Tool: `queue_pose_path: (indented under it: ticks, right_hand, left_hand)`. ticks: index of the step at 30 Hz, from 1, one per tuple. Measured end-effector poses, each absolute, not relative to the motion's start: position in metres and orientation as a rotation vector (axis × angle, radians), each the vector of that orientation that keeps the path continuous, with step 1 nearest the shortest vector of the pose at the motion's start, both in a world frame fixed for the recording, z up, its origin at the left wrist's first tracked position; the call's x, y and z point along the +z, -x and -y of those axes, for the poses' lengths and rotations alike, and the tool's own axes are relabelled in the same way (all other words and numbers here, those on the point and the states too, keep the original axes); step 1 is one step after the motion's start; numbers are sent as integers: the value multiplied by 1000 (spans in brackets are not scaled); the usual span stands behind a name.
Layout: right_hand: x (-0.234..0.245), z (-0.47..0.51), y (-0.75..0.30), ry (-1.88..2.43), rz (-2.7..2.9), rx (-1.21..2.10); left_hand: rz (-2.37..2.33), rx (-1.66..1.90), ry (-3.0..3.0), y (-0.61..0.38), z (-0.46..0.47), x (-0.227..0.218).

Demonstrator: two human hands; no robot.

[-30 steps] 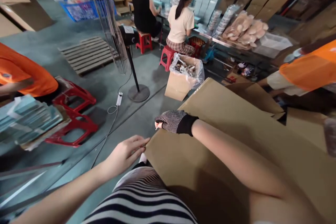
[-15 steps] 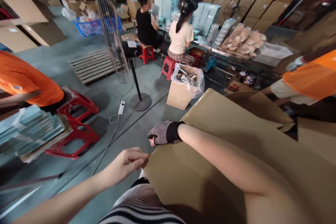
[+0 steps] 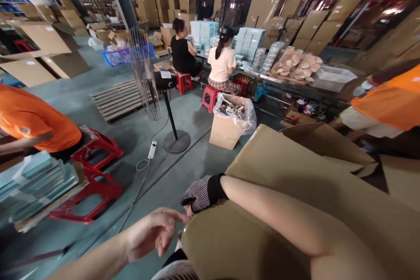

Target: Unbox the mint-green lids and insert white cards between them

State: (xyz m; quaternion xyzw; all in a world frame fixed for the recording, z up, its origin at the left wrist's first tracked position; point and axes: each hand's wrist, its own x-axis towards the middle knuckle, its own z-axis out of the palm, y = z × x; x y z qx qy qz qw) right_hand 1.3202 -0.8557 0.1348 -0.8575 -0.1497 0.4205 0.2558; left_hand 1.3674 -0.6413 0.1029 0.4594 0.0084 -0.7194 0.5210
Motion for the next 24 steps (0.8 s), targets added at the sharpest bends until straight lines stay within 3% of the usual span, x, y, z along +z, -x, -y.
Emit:
queue_pose_path:
  ticks: [16, 24]
  right_hand:
    - [123, 900, -1297, 2793, 383, 767]
    - [137, 906, -1295, 2544, -68, 767]
  left_hand:
    - [84, -1869, -913, -1372, 656, 87]
    - [323, -2042, -903, -1378, 657, 112]
